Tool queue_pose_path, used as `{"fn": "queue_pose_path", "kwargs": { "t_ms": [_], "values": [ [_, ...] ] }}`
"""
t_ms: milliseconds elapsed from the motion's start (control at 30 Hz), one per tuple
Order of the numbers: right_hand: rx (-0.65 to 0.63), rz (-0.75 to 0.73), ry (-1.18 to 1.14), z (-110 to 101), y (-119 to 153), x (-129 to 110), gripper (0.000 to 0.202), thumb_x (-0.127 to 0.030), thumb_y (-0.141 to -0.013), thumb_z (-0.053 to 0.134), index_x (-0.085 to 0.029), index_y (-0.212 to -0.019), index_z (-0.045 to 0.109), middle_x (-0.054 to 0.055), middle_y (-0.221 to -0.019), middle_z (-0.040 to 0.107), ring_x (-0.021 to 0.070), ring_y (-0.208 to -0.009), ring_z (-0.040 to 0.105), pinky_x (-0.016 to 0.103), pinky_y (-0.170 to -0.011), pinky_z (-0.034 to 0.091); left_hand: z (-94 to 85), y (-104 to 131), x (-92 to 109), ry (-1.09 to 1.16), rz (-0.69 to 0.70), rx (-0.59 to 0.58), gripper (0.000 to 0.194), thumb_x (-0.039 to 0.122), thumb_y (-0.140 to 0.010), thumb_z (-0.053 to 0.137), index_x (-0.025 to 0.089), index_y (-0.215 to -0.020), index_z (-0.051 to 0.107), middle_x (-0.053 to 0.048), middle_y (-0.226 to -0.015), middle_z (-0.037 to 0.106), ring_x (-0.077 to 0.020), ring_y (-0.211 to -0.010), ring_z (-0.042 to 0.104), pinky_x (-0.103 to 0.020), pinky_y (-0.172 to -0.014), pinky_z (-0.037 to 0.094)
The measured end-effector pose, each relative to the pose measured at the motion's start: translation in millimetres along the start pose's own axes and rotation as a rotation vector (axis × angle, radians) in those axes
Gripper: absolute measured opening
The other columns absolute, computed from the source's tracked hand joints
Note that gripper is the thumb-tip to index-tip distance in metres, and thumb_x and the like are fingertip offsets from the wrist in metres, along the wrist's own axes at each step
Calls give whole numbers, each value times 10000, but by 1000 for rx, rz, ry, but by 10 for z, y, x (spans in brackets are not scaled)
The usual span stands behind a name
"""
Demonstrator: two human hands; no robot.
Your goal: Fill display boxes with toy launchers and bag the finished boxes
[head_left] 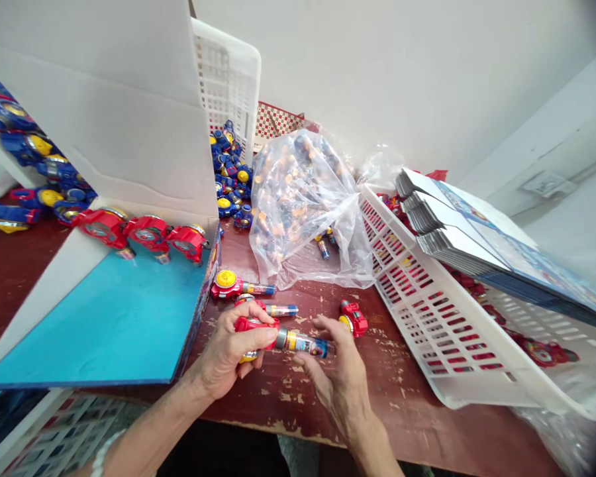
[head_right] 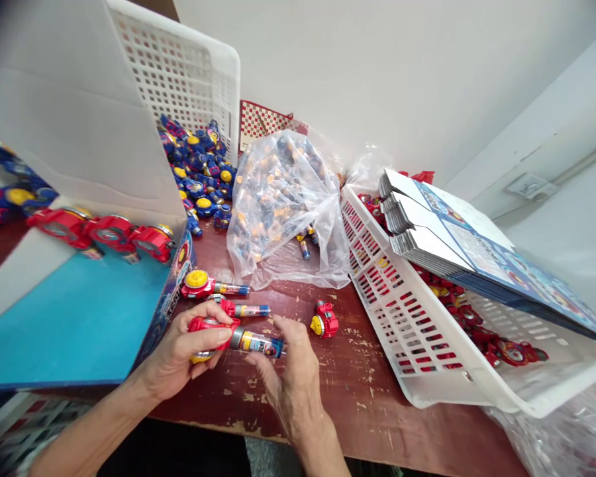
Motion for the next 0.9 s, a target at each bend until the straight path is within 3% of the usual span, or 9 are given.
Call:
{"fn": "queue_pose_path", "kwargs": {
  "t_ms": [100, 200, 267, 367, 433, 533, 600, 767, 900],
  "values": [
    [-130, -138, 173, 15, -46, -71, 190, -332, -884, 599, -210, -1023, 636, 59, -837, 627, 188, -747, 556, 300, -671, 460, 37, 6, 70, -79, 52, -21, 277, 384, -665, 717, 195, -790, 558, 52, -474, 496, -85, -362, 398, -162, -319, 216],
    [-432, 249, -130, 219, 10, 267, 382, -503, -947, 445, -182, -798, 591, -26, -589, 447, 114, -509, 376, 232, -494, 352, 119, 86, 387, -367, 388, -25, 175, 288, -660, 734, 174, -720, 616, -11, -633, 587, -118, -551, 525, -218, -498, 411],
    [-552, 434, -289, 314, 107, 359, 439, -568, -942, 413, -182, -817, 582, -42, -594, 410, 102, -495, 334, 212, -474, 333, 162, 129, 474, -487, 512, -33, 145, 242, -642, 749, 165, -682, 633, -35, -729, 612, -137, -661, 556, -242, -617, 447],
    [-415, 272, -140, 180, 17, 251, 353, -499, -896, 559, -203, -1085, 593, 23, -881, 585, 150, -754, 508, 248, -693, 417, 61, 20, 261, -379, 313, -37, 201, 325, -695, 731, 180, -767, 611, 8, -617, 553, -105, -510, 480, -208, -464, 372],
    [-340, 180, -42, 131, -16, 192, 298, -462, -898, 568, -200, -1032, 610, 30, -902, 599, 163, -808, 513, 255, -729, 395, 2, -42, 106, -262, 186, -55, 248, 376, -710, 721, 192, -807, 586, 32, -573, 508, -92, -428, 418, -190, -374, 294],
    [-455, 408, -259, 304, 82, 378, 400, -558, -910, 481, -188, -771, 545, -40, -605, 417, 107, -542, 360, 216, -511, 299, 12, -51, 184, -285, 312, -107, 206, 313, -677, 755, 184, -756, 615, 7, -677, 541, -100, -527, 487, -198, -449, 386],
    [-520, 555, -438, 407, 157, 466, 408, -602, -880, 504, -198, -837, 537, -67, -583, 345, 95, -494, 288, 204, -454, 245, 36, -21, 291, -372, 440, -118, 162, 252, -658, 771, 177, -723, 642, -19, -772, 571, -122, -666, 540, -215, -589, 456],
    [-373, 230, -78, 213, -14, 304, 301, -463, -944, 498, -189, -989, 616, -13, -768, 566, 125, -677, 473, 235, -617, 339, -4, -85, 126, -283, 277, -95, 192, 325, -733, 720, 203, -809, 592, 11, -758, 519, -80, -476, 442, -196, -383, 336],
    [-325, 83, 71, 111, -92, 257, 267, -400, -975, 456, -204, -1010, 633, 17, -849, 612, 160, -762, 546, 265, -695, 414, 55, -57, 250, -534, 541, -70, 131, 246, -728, 726, 202, -779, 614, -29, -870, 591, -161, -757, 599, -255, -664, 487]
  ]
}}
Point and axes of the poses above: each hand's wrist, its own y-axis away from the middle knuckle, its own z-axis out of the palm, x = y × z, the point moved 9 cm from there along -y, towards the middle knuckle
